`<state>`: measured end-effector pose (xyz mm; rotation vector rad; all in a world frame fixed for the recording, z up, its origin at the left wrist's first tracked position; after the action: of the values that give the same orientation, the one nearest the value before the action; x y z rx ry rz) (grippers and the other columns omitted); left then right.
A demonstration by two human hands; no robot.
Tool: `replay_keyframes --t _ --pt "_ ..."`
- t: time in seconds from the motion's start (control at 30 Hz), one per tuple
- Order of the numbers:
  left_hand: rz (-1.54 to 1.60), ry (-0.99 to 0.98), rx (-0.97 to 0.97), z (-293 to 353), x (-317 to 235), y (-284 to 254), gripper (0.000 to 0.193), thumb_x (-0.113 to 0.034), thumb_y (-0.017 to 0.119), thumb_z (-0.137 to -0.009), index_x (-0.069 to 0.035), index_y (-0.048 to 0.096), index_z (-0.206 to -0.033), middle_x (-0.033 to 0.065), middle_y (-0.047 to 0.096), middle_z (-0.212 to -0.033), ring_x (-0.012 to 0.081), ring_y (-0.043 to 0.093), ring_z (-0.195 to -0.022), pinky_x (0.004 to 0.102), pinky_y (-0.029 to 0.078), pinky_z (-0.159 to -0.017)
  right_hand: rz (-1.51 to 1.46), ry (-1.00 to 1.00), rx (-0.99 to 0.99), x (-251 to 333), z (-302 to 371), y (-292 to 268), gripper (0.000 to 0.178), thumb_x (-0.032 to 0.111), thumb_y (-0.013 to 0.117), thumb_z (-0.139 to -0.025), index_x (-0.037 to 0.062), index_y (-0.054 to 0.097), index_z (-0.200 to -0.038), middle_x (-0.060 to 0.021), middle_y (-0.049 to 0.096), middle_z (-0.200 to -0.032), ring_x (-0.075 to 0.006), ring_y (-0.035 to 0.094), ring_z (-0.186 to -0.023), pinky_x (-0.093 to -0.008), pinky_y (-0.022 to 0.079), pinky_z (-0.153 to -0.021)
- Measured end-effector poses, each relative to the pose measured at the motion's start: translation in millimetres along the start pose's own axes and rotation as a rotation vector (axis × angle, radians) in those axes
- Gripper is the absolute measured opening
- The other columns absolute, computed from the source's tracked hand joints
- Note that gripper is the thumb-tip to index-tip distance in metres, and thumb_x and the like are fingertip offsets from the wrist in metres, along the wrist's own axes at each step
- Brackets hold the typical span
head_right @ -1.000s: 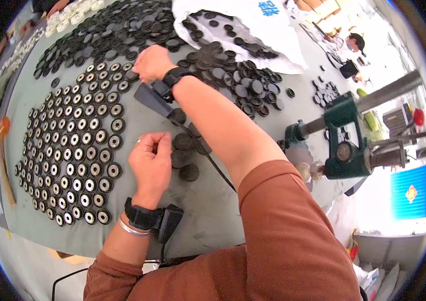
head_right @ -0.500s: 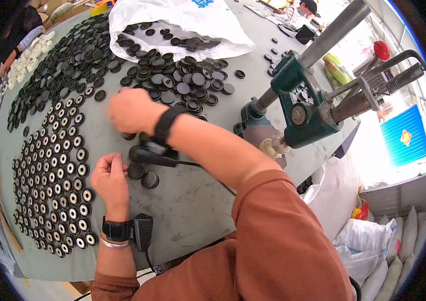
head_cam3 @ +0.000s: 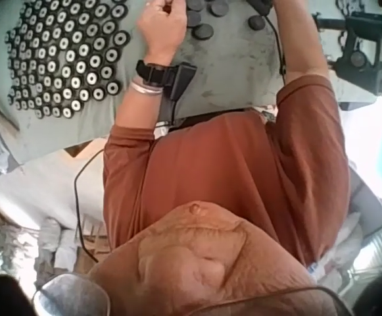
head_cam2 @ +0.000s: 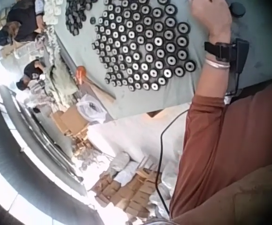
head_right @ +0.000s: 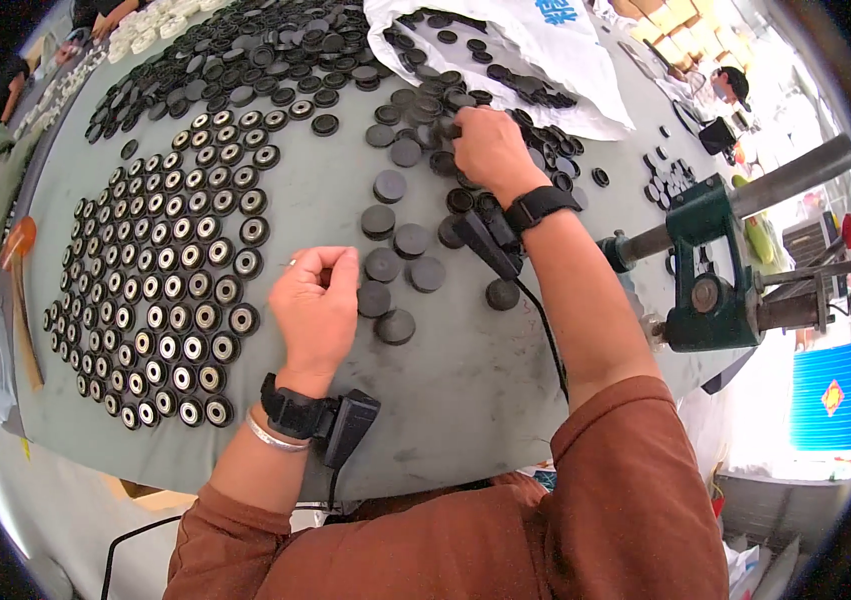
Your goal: Using a manual press to assemble metal and plastic parts at an industrial workbench.
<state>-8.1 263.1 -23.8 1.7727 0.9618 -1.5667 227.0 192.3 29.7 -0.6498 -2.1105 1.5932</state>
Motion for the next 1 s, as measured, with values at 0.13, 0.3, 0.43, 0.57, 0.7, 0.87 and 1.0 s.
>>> replay_keyframes --t 0.13,0.3,0.43,0.57,0.7,0.87,1.0 --pt "-0.072 0.066 0.026 0 -1 2 0.011 -0.008 0.061 -0.082 0.002 0.061 -0.076 -0.0017 0.053 -0.07 0.0031 0.047 -0.057 0.0177 0.039 -0.053 -0.025 0.191 0.056 -44 -1 3 0.033 0.014 0.067 -0.068 0.0022 0.064 -0.099 -0.015 0.065 -0.088 -0.0266 0.063 -0.081 -0.0343 0.048 -0.074" --pt "0.018 -0.023 0.04 -1 7 1 0.012 -0.009 0.06 -0.083 0.002 0.061 -0.077 -0.0014 0.053 -0.07 0.0037 0.049 -0.058 0.0184 0.041 -0.054 -0.291 0.121 0.188 -44 4 9 0.042 0.007 0.072 -0.062 0.0021 0.063 -0.103 -0.0105 0.066 -0.086 -0.0157 0.062 -0.076 -0.0268 0.049 -0.068" --pt "0.003 -0.013 0.026 -1 10 0 0.012 -0.009 0.06 -0.083 0.002 0.061 -0.077 -0.0015 0.053 -0.07 0.0038 0.05 -0.059 0.0186 0.041 -0.053 -0.084 0.025 0.079 -31 6 0 0.035 0.017 0.074 -0.063 0.0029 0.065 -0.094 -0.015 0.065 -0.085 -0.0284 0.062 -0.08 -0.035 0.049 -0.071" --pt "-0.025 0.049 0.021 -1 4 3 0.013 -0.009 0.06 -0.082 0.003 0.061 -0.076 -0.0006 0.054 -0.071 0.0038 0.049 -0.058 0.0189 0.041 -0.053 -0.048 0.111 0.03 -27 7 -20 0.03 0.021 0.074 -0.065 0.0036 0.066 -0.088 -0.014 0.065 -0.082 -0.0272 0.063 -0.078 -0.0342 0.049 -0.069" --pt "0.007 -0.049 0.014 0 1 2 0.011 -0.007 0.061 -0.081 0.003 0.062 -0.076 0.0 0.055 -0.071 0.0039 0.048 -0.058 0.0196 0.041 -0.052 -0.537 -0.052 -0.019 50 -16 -22 0.026 0.022 0.071 -0.068 0.0058 0.067 -0.088 -0.0115 0.066 -0.083 -0.0247 0.063 -0.075 -0.033 0.049 -0.07" --pt "0.035 -0.033 -0.014 0 -8 -4 0.009 -0.005 0.061 -0.078 0.004 0.061 -0.074 0.0026 0.055 -0.069 0.006 0.049 -0.057 0.0218 0.041 -0.052 -0.565 -0.292 -0.011 145 -46 14 0.024 0.023 0.066 -0.072 0.009 0.068 -0.092 -0.0104 0.066 -0.078 -0.0197 0.061 -0.065 -0.0293 0.048 -0.064" --pt "-0.011 0.025 -0.062 0 -12 -7 0.005 -0.001 0.06 -0.073 0.004 0.06 -0.072 0.0075 0.056 -0.066 0.011 0.051 -0.056 0.0249 0.042 -0.052 -0.529 -0.326 -0.024 165 -56 32 0.023 0.021 0.063 -0.075 0.007 0.067 -0.093 -0.0138 0.065 -0.085 -0.0273 0.063 -0.075 -0.0324 0.049 -0.068"
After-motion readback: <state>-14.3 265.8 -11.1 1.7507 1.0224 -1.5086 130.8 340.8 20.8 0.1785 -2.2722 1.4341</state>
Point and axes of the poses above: each hand's wrist, its own z-axis away from the middle knuckle, its own y-axis out of the palm, x = y × z, the point moved 8 cm from there along -z, towards the middle knuckle
